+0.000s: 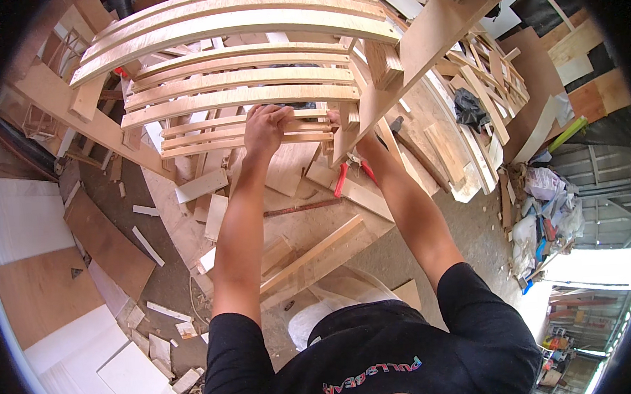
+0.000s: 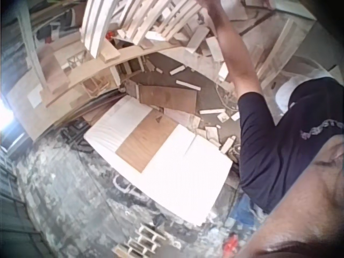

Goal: The person assembles a wooden structure by sanding small wood pieces, positioning them against a larger frame, and hammering nails into the joints.

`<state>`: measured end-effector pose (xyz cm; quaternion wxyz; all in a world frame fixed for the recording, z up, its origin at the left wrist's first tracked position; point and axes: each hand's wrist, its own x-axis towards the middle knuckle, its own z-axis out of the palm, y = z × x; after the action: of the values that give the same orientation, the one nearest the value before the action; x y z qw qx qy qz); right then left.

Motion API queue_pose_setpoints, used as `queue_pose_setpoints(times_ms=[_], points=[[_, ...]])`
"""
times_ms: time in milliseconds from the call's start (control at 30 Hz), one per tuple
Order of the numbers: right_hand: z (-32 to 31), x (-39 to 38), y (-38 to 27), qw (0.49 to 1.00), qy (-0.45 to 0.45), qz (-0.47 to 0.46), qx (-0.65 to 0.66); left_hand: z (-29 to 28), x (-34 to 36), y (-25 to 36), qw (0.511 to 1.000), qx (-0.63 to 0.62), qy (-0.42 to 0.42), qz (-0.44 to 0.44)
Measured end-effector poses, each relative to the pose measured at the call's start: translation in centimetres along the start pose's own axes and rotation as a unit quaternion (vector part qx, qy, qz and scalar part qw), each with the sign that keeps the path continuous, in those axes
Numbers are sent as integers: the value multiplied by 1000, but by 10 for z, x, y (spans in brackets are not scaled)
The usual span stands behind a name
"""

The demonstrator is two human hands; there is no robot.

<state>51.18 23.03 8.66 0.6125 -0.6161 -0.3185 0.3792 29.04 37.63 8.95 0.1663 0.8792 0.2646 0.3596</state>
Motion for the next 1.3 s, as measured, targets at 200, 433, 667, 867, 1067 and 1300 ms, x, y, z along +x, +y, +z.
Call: queue_pose_setpoints(times_ms=[200, 433, 667, 867, 1067, 1300], points=[[21, -6, -35, 1000, -7, -7, -10, -3, -1, -3, 1000, -1, 3, -9], [4, 17, -4, 996, -40, 20, 72, -2, 3, 2, 1000, -6, -26, -8], [10, 23, -7, 994, -88, 14, 63, 2, -1, -4, 999, 3, -31, -24], [21, 23, -8, 996, -75, 23, 52, -2, -1, -5, 997, -1, -53, -49], [16, 22, -6, 999, -23, 43, 11, 2, 0, 3, 994, 12, -95, -56], [-34, -27, -6, 947, 143, 62, -281, -3, -4, -12, 997, 17, -76, -30]])
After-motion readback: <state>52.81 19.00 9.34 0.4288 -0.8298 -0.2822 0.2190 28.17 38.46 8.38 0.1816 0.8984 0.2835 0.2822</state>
